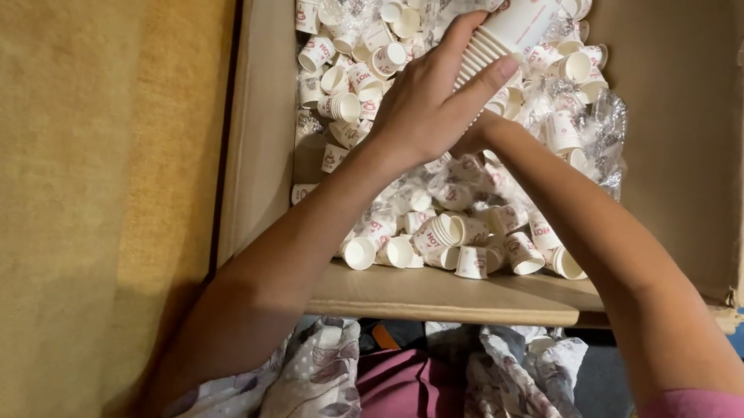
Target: The person sorts paper cups from a large box, stacks them, and places the stacks into plastic sleeves before setting them on a table. They then refill the large box with more loose paper cups from another container.
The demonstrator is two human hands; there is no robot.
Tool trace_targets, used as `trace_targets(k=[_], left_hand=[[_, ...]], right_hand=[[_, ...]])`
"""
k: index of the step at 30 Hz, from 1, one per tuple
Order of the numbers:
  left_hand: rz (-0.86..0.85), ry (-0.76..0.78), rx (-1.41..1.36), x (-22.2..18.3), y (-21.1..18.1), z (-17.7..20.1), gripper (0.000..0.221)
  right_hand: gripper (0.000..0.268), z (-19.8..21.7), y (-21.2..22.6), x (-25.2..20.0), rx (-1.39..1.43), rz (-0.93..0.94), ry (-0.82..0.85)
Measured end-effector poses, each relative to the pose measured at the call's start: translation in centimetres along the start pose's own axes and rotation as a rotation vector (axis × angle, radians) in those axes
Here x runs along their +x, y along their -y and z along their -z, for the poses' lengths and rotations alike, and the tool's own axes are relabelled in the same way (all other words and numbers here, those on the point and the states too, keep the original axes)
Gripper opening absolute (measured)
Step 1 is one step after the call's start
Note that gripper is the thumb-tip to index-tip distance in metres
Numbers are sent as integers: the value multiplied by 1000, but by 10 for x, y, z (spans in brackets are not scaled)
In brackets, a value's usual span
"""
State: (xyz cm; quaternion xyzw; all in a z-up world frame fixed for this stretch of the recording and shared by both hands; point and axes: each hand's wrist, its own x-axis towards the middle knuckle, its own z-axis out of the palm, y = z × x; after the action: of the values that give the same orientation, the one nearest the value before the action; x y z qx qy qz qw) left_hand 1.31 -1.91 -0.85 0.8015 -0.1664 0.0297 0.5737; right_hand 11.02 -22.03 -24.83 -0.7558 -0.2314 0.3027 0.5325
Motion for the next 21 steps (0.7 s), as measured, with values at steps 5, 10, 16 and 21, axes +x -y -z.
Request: trace_targets(k=[5, 10, 16, 21], left_hand=[[-16, 19, -18, -1, -4, 6, 65], [28, 40, 73, 1, -2, 14, 62], [59, 14, 152, -8, 26, 16, 59], [28, -12, 172, -23, 19, 7, 57]], right_hand=[[59, -21, 29, -28, -699, 78, 170], [51, -9, -7, -57, -980, -367, 316], [65, 9, 4, -86, -811, -369, 510], [71, 14, 81, -81, -690, -345, 185]])
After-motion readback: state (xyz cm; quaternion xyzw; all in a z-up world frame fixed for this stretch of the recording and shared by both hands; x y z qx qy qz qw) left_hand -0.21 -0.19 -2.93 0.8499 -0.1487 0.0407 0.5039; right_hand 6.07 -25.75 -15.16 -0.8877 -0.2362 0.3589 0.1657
